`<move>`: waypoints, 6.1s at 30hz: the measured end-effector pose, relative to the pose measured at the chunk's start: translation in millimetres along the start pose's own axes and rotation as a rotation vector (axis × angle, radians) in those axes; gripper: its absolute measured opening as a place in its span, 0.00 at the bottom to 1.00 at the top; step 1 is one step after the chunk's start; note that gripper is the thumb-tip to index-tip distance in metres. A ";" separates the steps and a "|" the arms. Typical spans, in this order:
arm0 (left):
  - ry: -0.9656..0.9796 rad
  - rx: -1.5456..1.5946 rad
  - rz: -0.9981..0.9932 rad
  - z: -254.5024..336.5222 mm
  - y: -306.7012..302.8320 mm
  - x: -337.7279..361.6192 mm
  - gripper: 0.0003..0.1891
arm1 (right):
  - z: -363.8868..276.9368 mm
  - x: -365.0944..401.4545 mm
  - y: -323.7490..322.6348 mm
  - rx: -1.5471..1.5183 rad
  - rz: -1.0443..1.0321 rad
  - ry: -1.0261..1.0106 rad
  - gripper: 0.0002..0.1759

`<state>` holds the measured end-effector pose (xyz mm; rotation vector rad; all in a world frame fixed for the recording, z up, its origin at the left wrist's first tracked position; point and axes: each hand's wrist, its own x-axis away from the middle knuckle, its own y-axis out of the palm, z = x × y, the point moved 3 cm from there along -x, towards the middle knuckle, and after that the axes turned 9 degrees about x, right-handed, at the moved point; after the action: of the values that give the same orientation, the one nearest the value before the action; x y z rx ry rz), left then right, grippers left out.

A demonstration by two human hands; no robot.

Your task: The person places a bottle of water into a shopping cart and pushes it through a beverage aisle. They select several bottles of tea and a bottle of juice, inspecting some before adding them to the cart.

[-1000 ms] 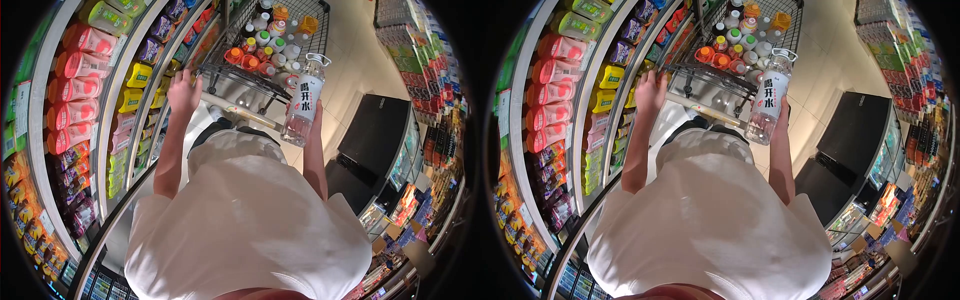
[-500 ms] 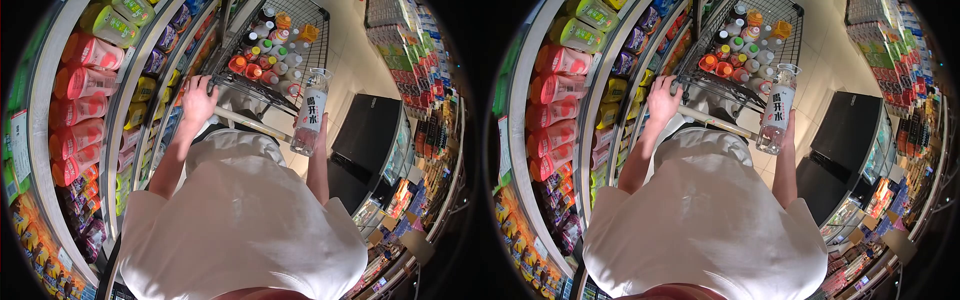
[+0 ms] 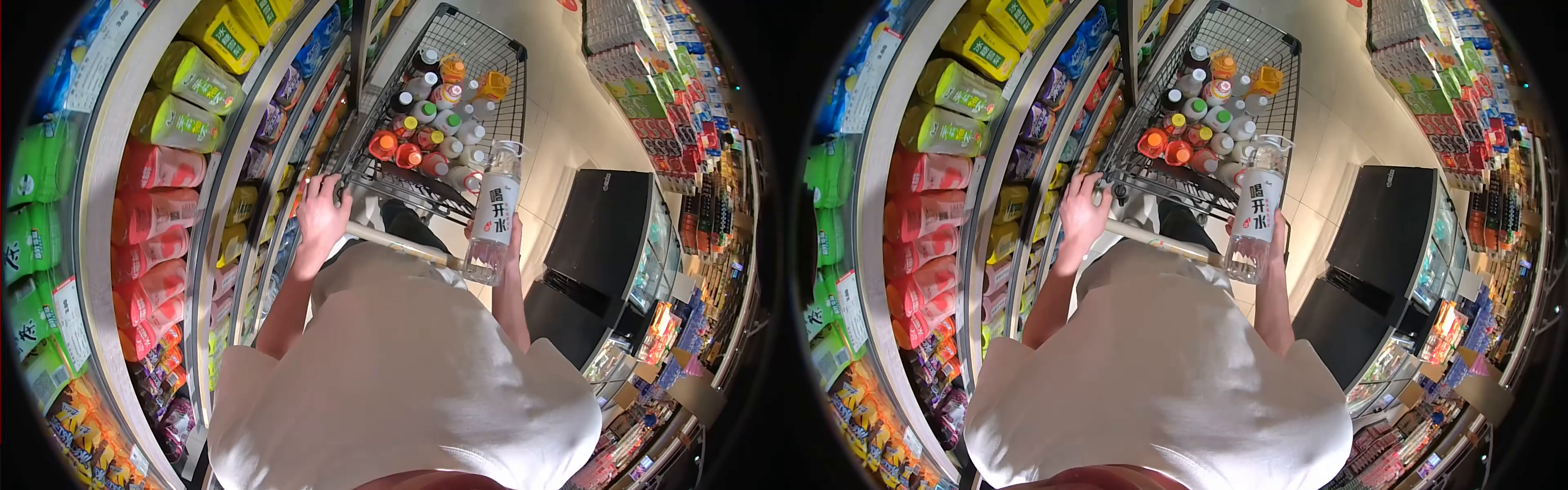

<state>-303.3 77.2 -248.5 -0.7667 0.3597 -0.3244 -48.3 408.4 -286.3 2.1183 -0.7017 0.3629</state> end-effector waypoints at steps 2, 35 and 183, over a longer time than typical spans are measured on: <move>-0.007 0.004 -0.013 0.4 0.3 -4.1 0.20 | -18.9 3.3 27.0 0.028 0.099 -0.119 0.51; -0.484 1.525 -1.401 64.0 22.1 49.0 0.62 | -177.1 -11.3 167.4 1.161 -0.321 -0.558 0.24; 0.288 -0.344 -0.139 148.6 182.5 -323.8 0.20 | -234.3 -160.4 -35.0 1.858 0.588 -0.636 0.18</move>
<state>-500.1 424.4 -217.5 -1.0885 0.6462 -0.5145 -157.2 670.1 -247.4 3.7910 -1.8144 0.8853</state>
